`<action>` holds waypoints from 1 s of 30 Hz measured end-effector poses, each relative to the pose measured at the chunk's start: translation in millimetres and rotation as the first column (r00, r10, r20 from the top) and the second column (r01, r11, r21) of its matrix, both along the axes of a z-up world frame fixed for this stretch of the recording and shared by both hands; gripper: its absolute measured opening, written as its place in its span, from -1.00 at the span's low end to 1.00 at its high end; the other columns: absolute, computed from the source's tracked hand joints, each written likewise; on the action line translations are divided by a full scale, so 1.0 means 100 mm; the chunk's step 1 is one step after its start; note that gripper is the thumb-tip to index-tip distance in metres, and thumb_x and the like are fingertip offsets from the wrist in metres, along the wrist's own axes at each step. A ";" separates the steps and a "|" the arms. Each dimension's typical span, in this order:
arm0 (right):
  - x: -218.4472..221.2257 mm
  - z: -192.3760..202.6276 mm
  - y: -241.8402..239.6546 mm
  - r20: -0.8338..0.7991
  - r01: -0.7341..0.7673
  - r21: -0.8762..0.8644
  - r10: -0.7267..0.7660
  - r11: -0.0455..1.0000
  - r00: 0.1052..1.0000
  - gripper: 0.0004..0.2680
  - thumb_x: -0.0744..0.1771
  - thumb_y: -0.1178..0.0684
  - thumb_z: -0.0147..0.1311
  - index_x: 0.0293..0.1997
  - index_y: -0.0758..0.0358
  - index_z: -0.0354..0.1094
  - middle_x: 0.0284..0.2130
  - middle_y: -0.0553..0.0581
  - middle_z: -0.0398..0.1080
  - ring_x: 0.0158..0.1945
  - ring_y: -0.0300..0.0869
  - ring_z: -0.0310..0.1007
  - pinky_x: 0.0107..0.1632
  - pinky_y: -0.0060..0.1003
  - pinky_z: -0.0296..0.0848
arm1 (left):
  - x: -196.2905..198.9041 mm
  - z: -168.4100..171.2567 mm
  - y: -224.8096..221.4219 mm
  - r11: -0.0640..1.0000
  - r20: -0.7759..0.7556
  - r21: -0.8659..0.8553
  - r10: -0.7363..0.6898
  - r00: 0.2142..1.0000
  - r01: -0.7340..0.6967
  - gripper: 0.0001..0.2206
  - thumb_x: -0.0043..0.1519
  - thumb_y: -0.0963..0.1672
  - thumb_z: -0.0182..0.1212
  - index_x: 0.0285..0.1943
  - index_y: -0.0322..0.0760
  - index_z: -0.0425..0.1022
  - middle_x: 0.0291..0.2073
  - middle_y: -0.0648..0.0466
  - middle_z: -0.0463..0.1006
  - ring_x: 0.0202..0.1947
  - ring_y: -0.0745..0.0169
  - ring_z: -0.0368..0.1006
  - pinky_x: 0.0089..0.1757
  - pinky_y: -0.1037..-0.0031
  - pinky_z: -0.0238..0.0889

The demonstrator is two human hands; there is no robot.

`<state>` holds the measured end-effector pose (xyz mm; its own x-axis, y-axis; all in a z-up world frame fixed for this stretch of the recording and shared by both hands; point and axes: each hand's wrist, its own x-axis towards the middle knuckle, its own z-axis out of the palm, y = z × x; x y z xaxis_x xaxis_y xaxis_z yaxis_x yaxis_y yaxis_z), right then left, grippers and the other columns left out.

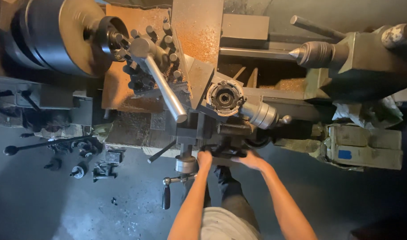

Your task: Operating a metal lathe to machine a workpiece.

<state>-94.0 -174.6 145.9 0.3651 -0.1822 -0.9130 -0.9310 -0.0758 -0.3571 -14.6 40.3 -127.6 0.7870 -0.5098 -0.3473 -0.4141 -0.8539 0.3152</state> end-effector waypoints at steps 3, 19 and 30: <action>-0.08 -0.17 0.13 0.027 0.148 -0.009 -0.148 0.989 0.989 -0.40 0.21 -0.37 0.29 0.28 0.23 0.39 0.23 0.36 0.40 0.37 0.19 0.29 0.38 0.00 0.33 | 0.05 -0.17 0.10 0.992 0.049 0.042 -0.122 0.991 0.120 -0.81 0.14 -0.25 0.09 -0.46 -0.41 0.61 -0.54 -0.24 0.61 -0.43 -0.19 0.64 -0.44 0.21 0.50; -0.09 0.10 0.10 0.057 -0.092 -0.166 0.103 0.982 0.993 -0.59 0.30 -0.12 0.12 0.22 0.28 0.44 0.15 0.41 0.45 0.28 0.22 0.40 0.26 0.04 0.44 | -0.12 1.23 -0.56 0.787 -0.434 0.120 0.589 0.681 -0.605 -0.77 0.31 -0.16 0.05 -0.04 -0.54 0.43 -0.01 -0.46 0.54 0.11 -0.59 0.42 0.08 -0.10 0.34; -0.08 -0.12 0.17 0.126 0.219 -0.015 -0.216 0.976 0.968 -0.37 0.17 -0.39 0.35 0.24 0.27 0.42 0.19 0.37 0.43 0.35 0.19 0.33 0.32 0.01 0.37 | 0.14 -0.17 -0.03 0.991 -0.152 0.103 0.099 0.983 -0.084 -0.89 0.22 -0.21 0.06 -0.26 -0.39 0.49 -0.27 -0.20 0.61 -0.19 -0.22 0.57 -0.11 0.08 0.41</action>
